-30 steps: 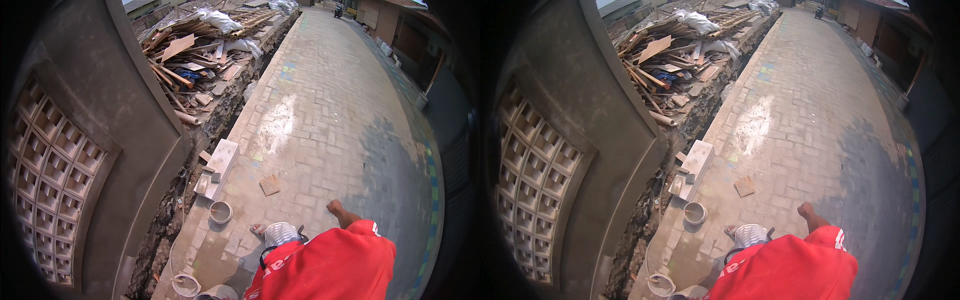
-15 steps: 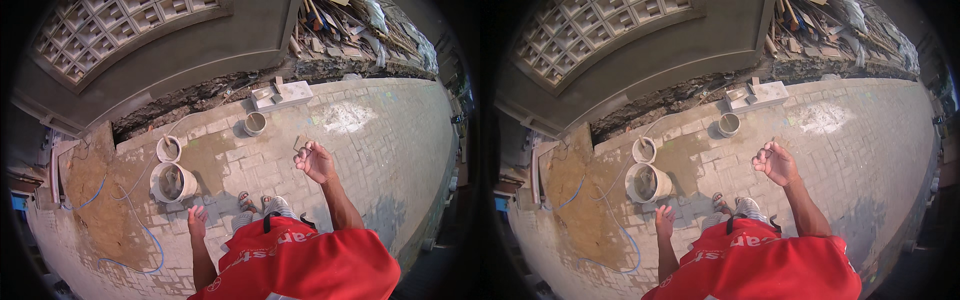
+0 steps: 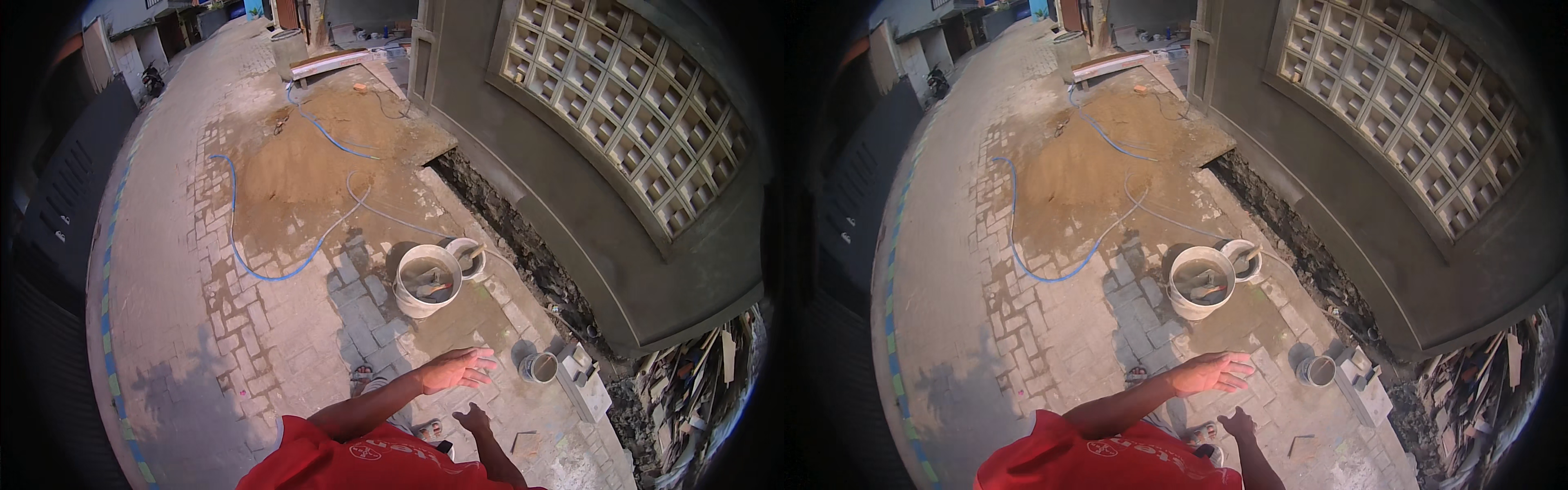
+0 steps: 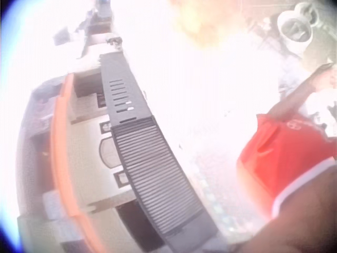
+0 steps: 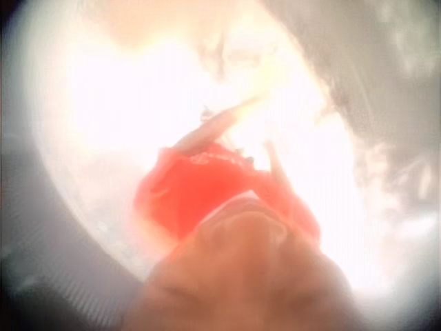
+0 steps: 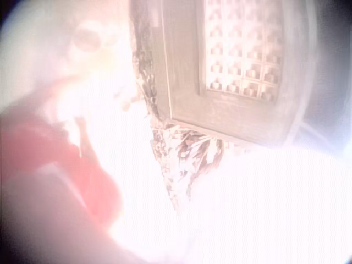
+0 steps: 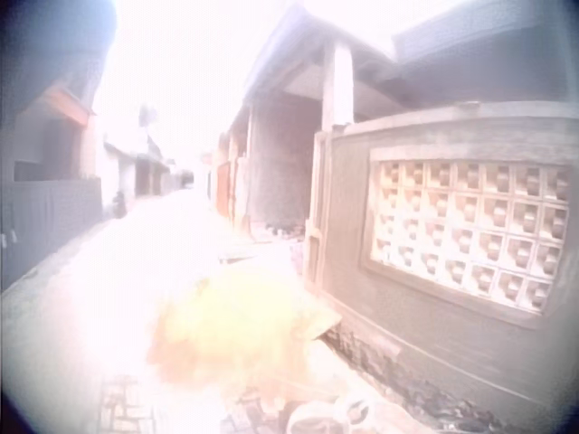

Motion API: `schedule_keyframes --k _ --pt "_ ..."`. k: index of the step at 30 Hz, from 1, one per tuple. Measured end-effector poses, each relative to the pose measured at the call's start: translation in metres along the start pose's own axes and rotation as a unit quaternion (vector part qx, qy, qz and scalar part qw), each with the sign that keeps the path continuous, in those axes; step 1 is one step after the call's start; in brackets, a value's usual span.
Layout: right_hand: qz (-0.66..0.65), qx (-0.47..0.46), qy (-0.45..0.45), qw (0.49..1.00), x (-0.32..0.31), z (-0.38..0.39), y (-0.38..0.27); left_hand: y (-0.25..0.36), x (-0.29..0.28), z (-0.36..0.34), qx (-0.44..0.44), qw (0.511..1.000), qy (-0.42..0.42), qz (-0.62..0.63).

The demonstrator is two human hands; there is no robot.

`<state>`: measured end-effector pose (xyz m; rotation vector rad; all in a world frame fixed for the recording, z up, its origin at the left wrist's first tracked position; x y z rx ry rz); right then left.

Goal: The person smooths a freshly plastered wall using a small rectangular trowel and a larger flat trowel. They repeatedly scrape and level the surface along a vertical line, occasionally switching tools and adjusting grip to refine the finish.

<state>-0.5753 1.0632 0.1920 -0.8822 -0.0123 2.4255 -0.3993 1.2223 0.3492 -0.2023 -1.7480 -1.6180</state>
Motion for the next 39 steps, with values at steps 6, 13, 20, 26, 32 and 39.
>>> schedule_keyframes --k 6,13,20,26,32,39 --pt "-0.321 0.004 0.036 0.946 -0.001 -0.113 -0.006 0.078 -0.178 0.186 0.102 0.935 0.336 -0.055" --pt "-0.354 -0.005 0.135 0.925 -0.096 -0.176 -0.109 0.174 -0.278 0.235 0.097 0.881 0.457 -0.076" --pt "-0.397 -0.142 0.104 0.901 -0.172 -0.318 -0.217 0.210 -0.371 0.153 0.170 0.935 0.282 -0.129" --pt "-0.564 -0.047 -0.117 0.816 -0.257 -0.356 -0.350 0.305 -0.416 0.096 0.086 0.902 0.296 -0.304" --pt "-0.459 -0.088 -0.173 0.867 -0.356 -0.447 -0.535 0.479 -0.446 0.074 0.263 0.706 0.395 -0.526" --pt "-0.637 -0.064 -0.202 0.741 -0.455 -0.552 -0.718 0.593 -0.543 0.003 0.354 0.527 0.462 -0.619"
Point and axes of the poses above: each hand's wrist, its own z-axis away from the middle knuckle, its own x-axis out of the palm, y = z × x, the point moved 2 cm from there along -z, towards the middle knuckle, and after that the axes turned 7 degrees about -z, right-handed, at the moved point
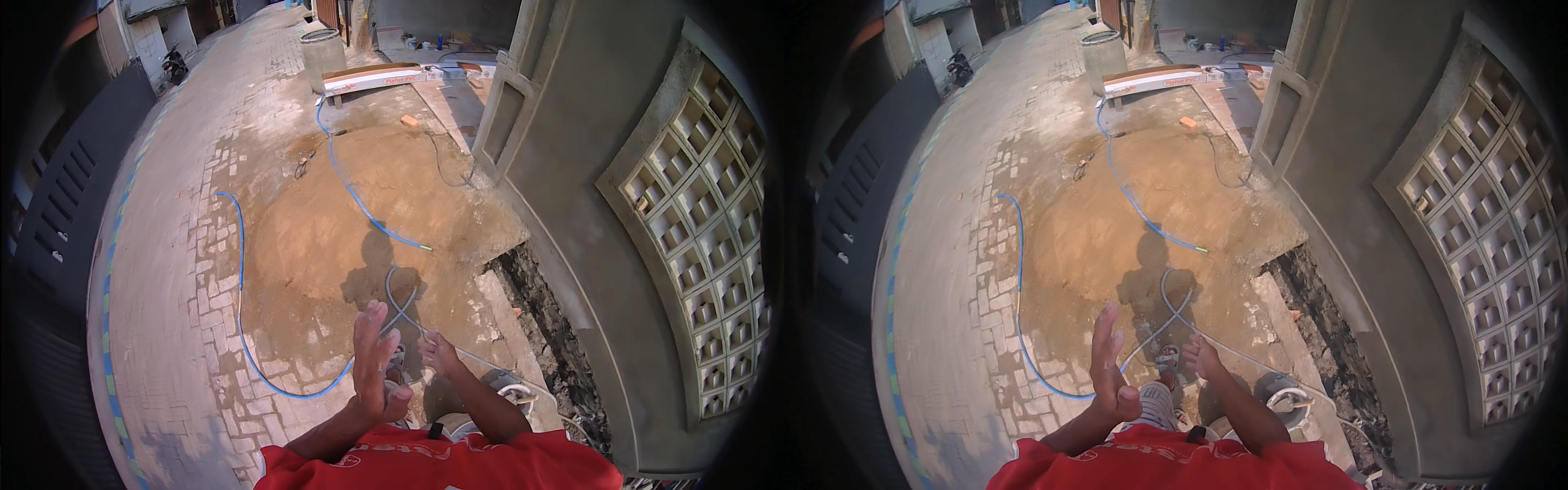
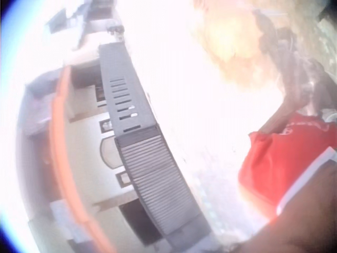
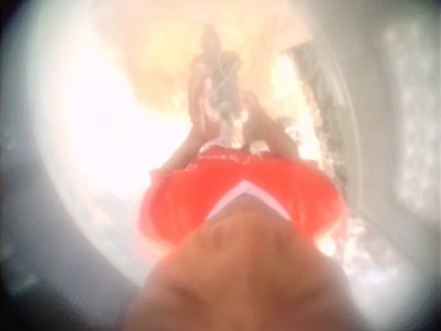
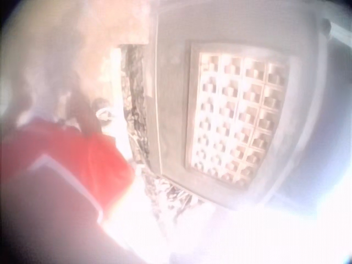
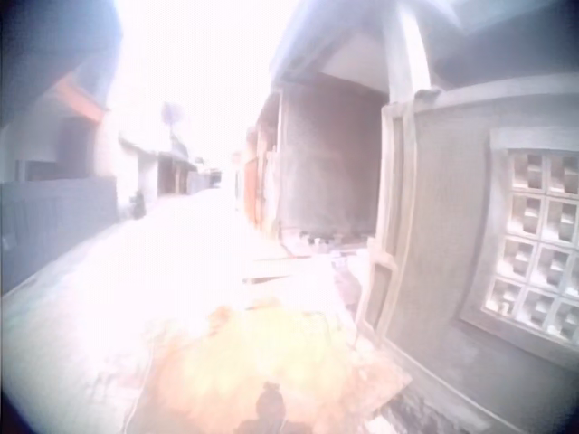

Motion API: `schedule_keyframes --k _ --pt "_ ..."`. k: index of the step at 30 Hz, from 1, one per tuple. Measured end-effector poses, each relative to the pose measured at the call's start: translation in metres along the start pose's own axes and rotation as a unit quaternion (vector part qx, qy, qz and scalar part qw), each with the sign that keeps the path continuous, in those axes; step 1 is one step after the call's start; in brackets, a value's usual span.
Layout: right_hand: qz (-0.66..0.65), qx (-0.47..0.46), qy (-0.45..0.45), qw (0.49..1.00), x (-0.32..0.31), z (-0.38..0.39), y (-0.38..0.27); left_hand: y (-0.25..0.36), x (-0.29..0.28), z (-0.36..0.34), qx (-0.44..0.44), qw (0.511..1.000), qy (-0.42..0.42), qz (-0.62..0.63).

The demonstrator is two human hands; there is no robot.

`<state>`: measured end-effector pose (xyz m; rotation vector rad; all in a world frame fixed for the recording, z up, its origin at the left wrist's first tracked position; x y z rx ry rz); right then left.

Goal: The person smooths a freshly plastered wall using a small rectangular trowel and a larger flat trowel. They repeatedly scrape and level the surface along a vertical line, occasionally switching tools and adjusting grip to refine the finish.

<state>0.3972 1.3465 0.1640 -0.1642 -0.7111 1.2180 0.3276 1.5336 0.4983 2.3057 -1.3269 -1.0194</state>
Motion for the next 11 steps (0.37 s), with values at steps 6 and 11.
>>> schedule_keyframes --k 6,11 --pt "-0.089 0.079 -0.281 0.952 0.122 0.011 -0.162 -0.304 0.123 0.074 -0.229 0.950 -0.181 -0.108" --pt "0.313 -0.144 0.086 0.935 -0.082 -0.060 -0.296 -0.556 0.110 0.130 -0.525 0.562 -0.609 -0.194"
Point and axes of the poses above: each hand's wrist, its own z-axis away from the middle knuckle, its own x-axis out of the palm, y = z × x, the point moved 2 cm from there along -z, towards the middle knuckle, and after that the axes turned 7 degrees about -z, right-handed, at the moved point
